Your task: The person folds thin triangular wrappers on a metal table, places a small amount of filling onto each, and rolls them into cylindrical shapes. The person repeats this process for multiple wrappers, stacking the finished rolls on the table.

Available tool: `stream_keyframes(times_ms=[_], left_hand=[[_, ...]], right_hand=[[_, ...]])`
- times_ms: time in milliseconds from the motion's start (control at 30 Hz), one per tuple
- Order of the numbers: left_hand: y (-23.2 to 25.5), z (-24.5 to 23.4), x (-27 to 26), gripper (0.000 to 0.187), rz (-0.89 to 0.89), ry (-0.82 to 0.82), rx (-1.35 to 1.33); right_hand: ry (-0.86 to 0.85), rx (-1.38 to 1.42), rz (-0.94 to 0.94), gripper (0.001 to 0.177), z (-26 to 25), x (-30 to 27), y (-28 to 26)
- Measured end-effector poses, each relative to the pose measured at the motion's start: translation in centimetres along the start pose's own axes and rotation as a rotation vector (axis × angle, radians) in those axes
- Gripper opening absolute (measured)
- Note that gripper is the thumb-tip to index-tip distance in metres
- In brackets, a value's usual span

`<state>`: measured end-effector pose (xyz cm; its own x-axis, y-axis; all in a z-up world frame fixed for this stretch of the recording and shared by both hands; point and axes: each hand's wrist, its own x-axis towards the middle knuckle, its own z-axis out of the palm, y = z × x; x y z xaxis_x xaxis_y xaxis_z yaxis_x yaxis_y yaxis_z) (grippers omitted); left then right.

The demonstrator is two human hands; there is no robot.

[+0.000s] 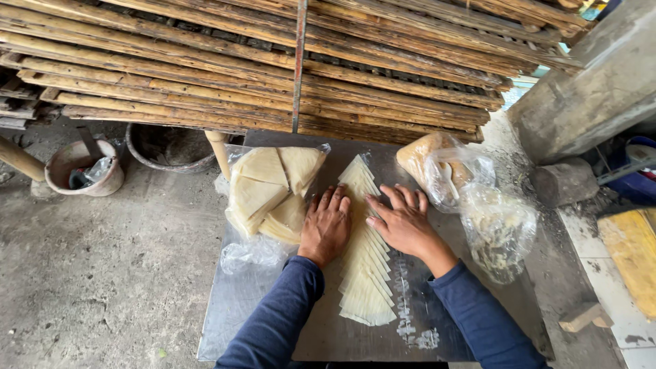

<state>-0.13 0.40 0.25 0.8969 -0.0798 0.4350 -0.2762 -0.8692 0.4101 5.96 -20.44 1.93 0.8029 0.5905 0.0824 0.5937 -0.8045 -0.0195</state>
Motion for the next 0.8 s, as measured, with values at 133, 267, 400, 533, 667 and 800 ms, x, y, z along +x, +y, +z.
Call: stream_keyframes(times_ms=[133, 267, 400, 533, 667, 800], left_hand=[[0.1, 0.3, 0.0, 0.030, -0.006, 0.001, 0.018], [-0.1, 0.6, -0.1, 0.033, -0.008, -0.035, 0.046], [-0.1, 0.9, 0.1, 0.035, -0.013, -0.049, 0.056], [-0.2, 1.0, -0.1, 0.034, -0.034, -0.074, 0.037], [-0.3, 1.2, 0.1, 0.034, -0.014, -0.049, 0.055], [-0.3, 1.1, 0.0, 0.033, -0.026, -0.047, 0.041]], right_hand=[[-0.067, 0.007, 0.130, 0.039, -1.1, -0.5, 0.0], [0.095, 0.043, -0.013, 0.048, -0.9, -0.1, -0.5], [0.038, 0.060, 0.031, 0.042, -0.2, -0.1, -1.0], [-0.003, 0.016, 0.093, 0.037, -0.6, 1.1, -0.3], [0.035, 0.081, 0.053, 0.048, -0.2, 3.5, -1.0], [-0.033, 0.039, 0.067, 0.049, 0.3, 4.4, -1.1]])
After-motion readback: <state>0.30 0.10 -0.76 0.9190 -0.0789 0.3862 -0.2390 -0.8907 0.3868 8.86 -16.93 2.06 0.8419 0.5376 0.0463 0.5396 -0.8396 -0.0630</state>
